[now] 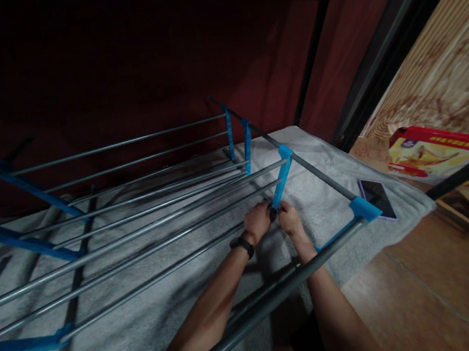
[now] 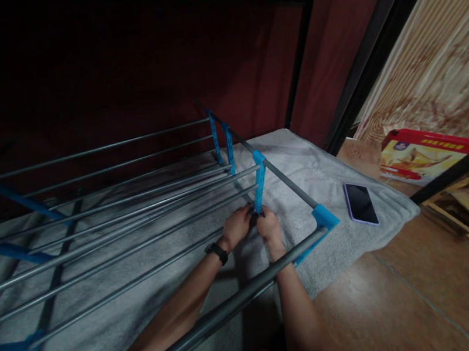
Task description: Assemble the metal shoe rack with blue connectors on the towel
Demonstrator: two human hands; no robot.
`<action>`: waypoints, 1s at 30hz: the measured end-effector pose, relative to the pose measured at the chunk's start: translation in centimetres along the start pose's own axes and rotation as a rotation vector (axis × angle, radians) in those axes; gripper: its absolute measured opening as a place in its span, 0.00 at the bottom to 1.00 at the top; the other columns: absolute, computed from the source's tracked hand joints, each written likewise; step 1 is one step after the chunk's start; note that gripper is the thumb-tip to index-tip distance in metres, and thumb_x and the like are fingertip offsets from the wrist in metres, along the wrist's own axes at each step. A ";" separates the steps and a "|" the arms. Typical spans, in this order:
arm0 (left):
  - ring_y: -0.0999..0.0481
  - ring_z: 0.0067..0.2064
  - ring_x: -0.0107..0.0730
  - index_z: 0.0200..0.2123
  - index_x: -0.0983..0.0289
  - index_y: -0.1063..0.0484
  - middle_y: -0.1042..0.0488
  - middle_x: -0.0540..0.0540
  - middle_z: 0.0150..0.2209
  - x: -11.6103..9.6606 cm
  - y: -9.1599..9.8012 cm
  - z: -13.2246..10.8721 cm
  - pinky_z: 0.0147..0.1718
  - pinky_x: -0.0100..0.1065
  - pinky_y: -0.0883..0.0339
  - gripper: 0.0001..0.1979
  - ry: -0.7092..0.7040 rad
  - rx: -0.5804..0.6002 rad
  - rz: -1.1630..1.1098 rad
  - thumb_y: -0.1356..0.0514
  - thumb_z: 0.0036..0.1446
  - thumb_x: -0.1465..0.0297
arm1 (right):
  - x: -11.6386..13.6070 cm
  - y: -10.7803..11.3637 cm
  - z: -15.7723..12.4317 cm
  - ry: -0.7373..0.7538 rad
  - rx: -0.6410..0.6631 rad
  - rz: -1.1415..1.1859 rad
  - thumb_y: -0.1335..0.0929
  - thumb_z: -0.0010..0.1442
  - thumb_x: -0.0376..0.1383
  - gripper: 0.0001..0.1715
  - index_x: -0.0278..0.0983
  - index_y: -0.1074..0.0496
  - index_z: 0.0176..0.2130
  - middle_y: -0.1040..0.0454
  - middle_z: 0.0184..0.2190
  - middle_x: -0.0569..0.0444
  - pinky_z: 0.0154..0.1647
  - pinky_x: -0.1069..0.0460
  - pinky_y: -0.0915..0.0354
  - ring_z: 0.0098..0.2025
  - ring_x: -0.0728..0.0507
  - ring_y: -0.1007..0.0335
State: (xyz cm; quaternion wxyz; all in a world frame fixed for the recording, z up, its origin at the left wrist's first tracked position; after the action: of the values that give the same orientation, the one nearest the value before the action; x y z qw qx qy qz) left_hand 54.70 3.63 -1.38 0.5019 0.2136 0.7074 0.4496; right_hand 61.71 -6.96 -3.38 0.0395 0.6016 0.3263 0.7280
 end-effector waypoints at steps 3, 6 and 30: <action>0.25 0.59 0.41 0.63 0.56 0.32 0.25 0.55 0.61 0.1 0.0 -0.2 0.56 0.39 0.32 0.21 -0.009 -0.013 -0.034 0.49 0.70 0.70 | 0.0 -0.1 0.1 -0.009 0.014 0.003 0.42 0.52 0.35 0.21 0.36 0.24 0.38 0.22 0.34 0.49 0.40 0.51 0.33 0.38 0.42 0.28; 0.24 0.59 0.41 0.64 0.54 0.32 0.24 0.54 0.59 0.2 0.0 -0.4 0.56 0.39 0.31 0.21 -0.011 -0.027 -0.067 0.48 0.70 0.70 | 0.0 -0.2 0.1 -0.017 0.030 -0.003 0.41 0.53 0.35 0.22 0.36 0.23 0.40 0.21 0.36 0.48 0.42 0.51 0.33 0.40 0.42 0.27; 0.24 0.58 0.42 0.62 0.54 0.30 0.23 0.55 0.58 0.7 0.3 -1.4 0.55 0.39 0.32 0.20 0.007 -0.039 -0.094 0.47 0.70 0.68 | 1.2 -0.2 -0.6 -0.094 0.078 -0.097 0.39 0.57 0.33 0.21 0.38 0.20 0.43 0.18 0.38 0.48 0.41 0.53 0.32 0.43 0.41 0.23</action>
State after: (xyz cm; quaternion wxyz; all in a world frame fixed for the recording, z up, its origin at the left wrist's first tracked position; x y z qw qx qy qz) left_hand 53.07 3.72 -1.33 0.5242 0.1684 0.7094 0.4400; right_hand 60.79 -6.54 -2.46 0.0666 0.6195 0.3811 0.6830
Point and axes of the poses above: each hand's wrist, its own z-axis towards the middle knuckle, its own y-axis out of the back of the hand, x = y × z, the point moved 3 cm from there along z, towards the middle knuckle
